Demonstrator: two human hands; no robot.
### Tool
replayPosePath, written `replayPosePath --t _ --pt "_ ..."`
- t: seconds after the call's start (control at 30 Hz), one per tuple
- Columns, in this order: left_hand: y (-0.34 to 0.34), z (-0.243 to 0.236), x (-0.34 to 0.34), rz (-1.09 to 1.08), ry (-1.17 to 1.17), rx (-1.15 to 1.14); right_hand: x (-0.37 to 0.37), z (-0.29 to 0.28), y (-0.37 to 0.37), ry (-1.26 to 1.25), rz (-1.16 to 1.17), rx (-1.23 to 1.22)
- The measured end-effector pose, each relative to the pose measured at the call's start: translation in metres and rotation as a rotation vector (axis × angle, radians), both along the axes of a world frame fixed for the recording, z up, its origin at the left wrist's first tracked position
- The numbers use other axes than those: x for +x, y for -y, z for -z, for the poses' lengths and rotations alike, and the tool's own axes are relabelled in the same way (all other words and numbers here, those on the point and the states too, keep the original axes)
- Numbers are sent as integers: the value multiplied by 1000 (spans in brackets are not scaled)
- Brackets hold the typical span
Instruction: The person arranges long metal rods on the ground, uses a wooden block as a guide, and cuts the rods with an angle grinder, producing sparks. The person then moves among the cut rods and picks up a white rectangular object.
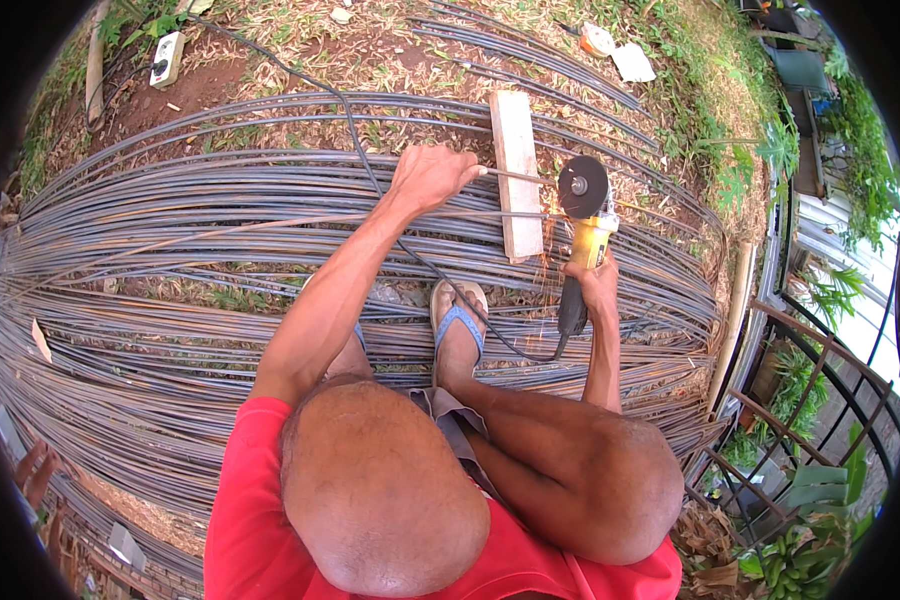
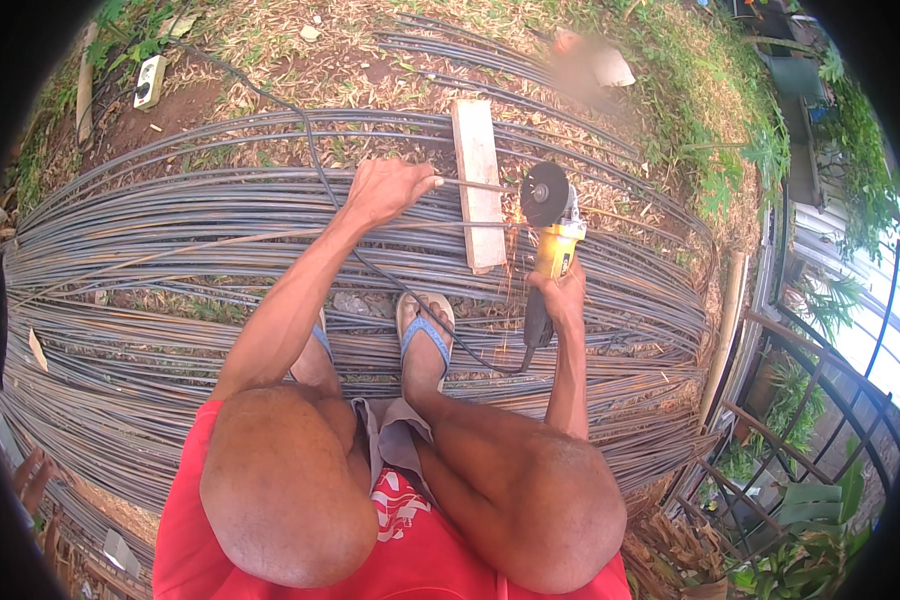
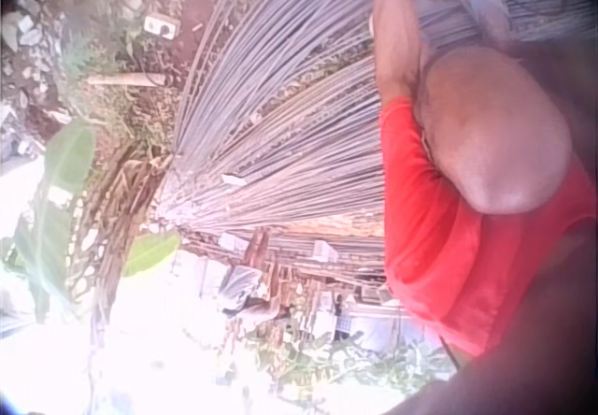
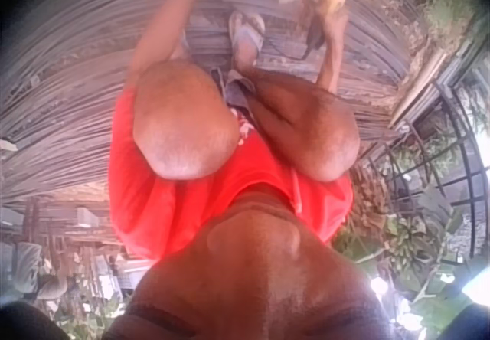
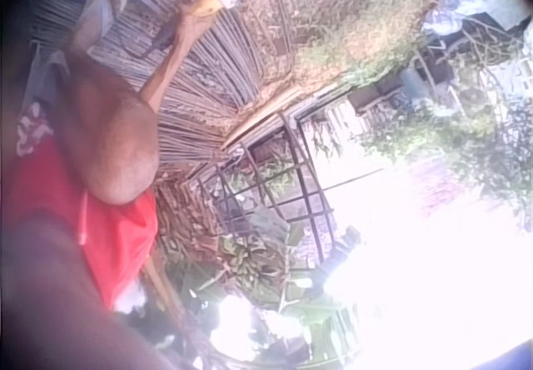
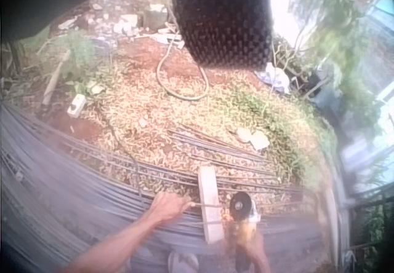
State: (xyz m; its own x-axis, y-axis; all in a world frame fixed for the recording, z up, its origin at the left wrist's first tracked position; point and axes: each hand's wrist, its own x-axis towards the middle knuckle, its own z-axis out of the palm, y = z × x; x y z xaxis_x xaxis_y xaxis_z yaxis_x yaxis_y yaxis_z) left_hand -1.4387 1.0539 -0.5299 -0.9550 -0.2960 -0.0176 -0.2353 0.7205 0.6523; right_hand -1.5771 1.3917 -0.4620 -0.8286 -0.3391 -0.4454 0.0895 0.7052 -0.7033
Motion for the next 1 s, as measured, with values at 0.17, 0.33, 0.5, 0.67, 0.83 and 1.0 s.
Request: replayPosePath --t 0.17,0.33,0.5,0.67,0.83,1.0 --pt "1 -2 1 -1 10 -5 -7 0 7 -84 -76 56" --pt "1 -4 -1 8 52 20 -10 6 9 -9 -9 -49" --pt "2 -3 3 -8 48 4 -4 -2 21 5 -13 -30" --pt "0 -4 0 -4 6 12 1 -5 6 -50 -20 4" --pt "-1 -2 0 -7 15 -1 6 -15 12 17 24 15" --pt "3 -4 -2 -12 38 15 3 -8 11 33 27 44"
